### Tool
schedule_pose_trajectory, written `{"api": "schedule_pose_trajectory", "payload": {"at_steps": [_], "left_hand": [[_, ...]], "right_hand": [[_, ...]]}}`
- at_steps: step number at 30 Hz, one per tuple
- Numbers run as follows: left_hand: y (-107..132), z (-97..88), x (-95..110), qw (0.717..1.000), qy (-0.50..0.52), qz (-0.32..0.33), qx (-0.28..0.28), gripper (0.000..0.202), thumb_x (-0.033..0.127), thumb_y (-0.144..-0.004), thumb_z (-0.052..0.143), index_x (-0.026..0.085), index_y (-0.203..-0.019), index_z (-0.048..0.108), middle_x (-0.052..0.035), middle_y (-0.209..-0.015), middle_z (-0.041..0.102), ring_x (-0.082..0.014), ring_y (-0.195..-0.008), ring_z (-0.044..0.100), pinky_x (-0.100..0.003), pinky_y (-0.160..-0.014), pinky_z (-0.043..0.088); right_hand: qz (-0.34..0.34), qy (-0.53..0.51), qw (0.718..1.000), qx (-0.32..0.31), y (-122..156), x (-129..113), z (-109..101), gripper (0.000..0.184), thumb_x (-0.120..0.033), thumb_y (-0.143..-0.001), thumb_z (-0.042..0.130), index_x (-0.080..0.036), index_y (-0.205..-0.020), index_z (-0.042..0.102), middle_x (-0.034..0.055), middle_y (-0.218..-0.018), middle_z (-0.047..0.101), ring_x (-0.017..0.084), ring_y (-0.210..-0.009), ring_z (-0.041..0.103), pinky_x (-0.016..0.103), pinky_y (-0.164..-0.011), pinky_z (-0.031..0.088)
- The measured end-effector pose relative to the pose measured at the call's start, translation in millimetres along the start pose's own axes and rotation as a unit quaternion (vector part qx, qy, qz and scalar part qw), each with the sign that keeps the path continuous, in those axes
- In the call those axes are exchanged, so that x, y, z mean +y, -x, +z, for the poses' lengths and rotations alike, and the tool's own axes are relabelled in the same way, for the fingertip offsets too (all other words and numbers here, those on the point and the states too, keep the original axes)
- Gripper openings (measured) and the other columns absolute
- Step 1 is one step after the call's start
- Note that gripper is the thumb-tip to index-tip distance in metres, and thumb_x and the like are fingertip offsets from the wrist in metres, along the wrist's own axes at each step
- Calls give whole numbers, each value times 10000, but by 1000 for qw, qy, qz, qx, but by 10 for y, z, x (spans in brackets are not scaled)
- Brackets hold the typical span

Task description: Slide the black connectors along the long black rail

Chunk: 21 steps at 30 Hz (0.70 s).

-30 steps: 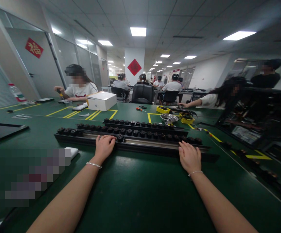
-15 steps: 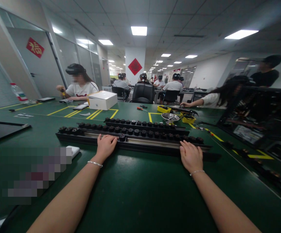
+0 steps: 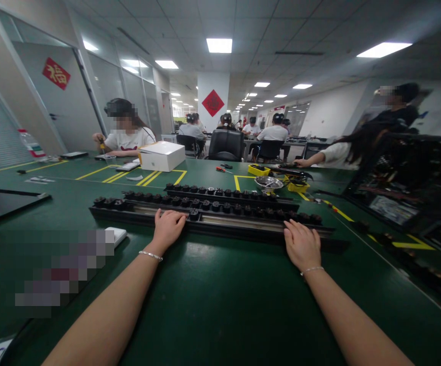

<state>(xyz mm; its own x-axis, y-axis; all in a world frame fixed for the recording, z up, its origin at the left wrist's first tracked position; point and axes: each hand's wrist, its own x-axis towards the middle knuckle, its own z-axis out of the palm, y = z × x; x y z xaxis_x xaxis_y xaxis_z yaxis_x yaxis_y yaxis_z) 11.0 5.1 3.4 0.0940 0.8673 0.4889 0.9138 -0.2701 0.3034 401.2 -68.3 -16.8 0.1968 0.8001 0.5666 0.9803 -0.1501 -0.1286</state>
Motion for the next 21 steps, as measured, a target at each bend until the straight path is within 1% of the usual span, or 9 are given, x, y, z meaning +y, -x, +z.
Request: {"api": "schedule_pose_trajectory", "payload": {"at_steps": [6,10,12,14,16,18,19,21], "left_hand": [[8,-2,-1,1000,10,12,1,303,313,-875,408,286,-936,703,-25,-1002,710,-233,-1057,573,-552,-1073,170],[24,5,-4,1000,16,19,3,289,317,-873,423,297,-955,699,-16,-999,712,-222,-1043,579,-548,-1078,167],[33,5,-1,1000,18,21,1,286,316,-873,426,300,-958,698,-15,-1008,711,-218,-1042,579,-542,-1080,169],[40,5,4,1000,16,24,-1,285,315,-872,427,301,-956,699,-13,-1013,710,-219,-1041,580,-542,-1080,169],[43,7,10,1000,12,25,-1,286,318,-871,427,300,-959,698,-15,-1014,709,-224,-1042,580,-546,-1079,168],[40,14,15,1000,12,25,-1,287,321,-869,427,303,-964,697,-14,-1024,707,-228,-1048,577,-551,-1082,160],[37,20,17,1000,14,26,-2,286,323,-869,427,308,-965,696,-11,-1029,706,-228,-1050,576,-553,-1084,154],[30,35,24,999,19,27,-5,283,324,-866,430,318,-963,695,-3,-1035,705,-227,-1052,575,-555,-1089,140]], "right_hand": [[-10,-2,1000,6,2,3,4,478,-379,-934,239,-207,-1203,594,58,-1303,561,224,-1213,458,493,-1052,259],[-17,-4,1000,24,1,13,14,458,-370,-930,263,-202,-1190,601,72,-1278,579,240,-1194,476,518,-1035,275],[-45,-12,998,39,6,-2,-3,437,-356,-928,286,-188,-1164,613,83,-1249,597,243,-1172,493,507,-1023,295],[-105,-30,993,53,21,-46,-36,393,-326,-918,328,-178,-1120,630,83,-1213,618,229,-1146,512,463,-1021,313],[-178,-55,981,59,41,-129,-67,338,-285,-897,380,-177,-1075,647,76,-1179,635,212,-1121,526,411,-1016,330],[-223,-81,970,56,57,-263,-81,304,-244,-871,419,-178,-1050,655,72,-1149,647,205,-1101,534,386,-1000,350],[-229,-93,967,53,61,-351,-78,300,-225,-858,429,-177,-1048,656,73,-1138,651,204,-1091,537,383,-991,359],[-216,-120,968,52,59,-573,-55,307,-198,-834,439,-177,-1051,655,80,-1118,655,208,-1081,538,386,-972,376]]}}
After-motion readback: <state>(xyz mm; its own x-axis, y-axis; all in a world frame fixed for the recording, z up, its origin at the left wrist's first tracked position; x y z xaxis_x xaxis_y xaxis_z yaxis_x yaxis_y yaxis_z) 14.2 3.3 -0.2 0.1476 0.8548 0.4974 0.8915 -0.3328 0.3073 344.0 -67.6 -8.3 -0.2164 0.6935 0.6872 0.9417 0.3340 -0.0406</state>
